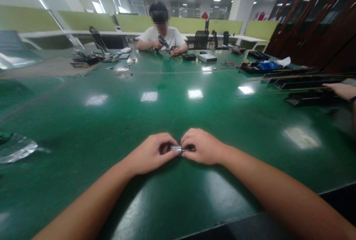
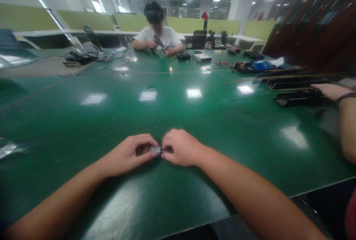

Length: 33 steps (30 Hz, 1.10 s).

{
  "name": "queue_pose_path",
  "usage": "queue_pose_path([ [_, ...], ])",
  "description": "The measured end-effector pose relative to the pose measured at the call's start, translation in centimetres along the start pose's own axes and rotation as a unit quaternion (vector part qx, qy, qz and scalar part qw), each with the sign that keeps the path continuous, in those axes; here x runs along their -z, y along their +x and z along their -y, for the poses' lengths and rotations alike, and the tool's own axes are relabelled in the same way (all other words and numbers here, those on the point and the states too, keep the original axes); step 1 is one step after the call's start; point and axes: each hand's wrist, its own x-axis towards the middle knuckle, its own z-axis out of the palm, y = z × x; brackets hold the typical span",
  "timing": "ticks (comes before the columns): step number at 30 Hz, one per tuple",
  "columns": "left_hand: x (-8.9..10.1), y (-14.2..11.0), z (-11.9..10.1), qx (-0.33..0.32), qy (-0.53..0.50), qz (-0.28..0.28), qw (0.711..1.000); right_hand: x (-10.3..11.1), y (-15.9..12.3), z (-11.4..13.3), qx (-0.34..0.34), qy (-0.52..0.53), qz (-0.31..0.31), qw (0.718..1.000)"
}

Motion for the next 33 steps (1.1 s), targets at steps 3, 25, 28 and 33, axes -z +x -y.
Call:
queue_pose_path([
  [3, -0.11, 0.01, -0.01, 0.005, 0.007, 0.005, 1.000, 0.10, -0.05, 0.10, 0.001, 0.006, -0.007, 1.000],
  [25, -0.36, -0.25, 0.10, 0.045, -0.010, 0.015, 0.999, 0.07, -0.38, -0.34, 0.004, 0.030, -0.020, 0.999],
  [28, -0.37, -0.25, 0.11, 0.045, -0.013, 0.013, 0.999, 0.04, -0.44, -0.40, 0.006, 0.029, -0.021, 0.999],
  [33, -0.32, -0.28, -0.01, 0.041, -0.011, 0.011, 0.999, 0.26, -0.39, -0.27, 0.006, 0.025, -0.024, 0.999],
])
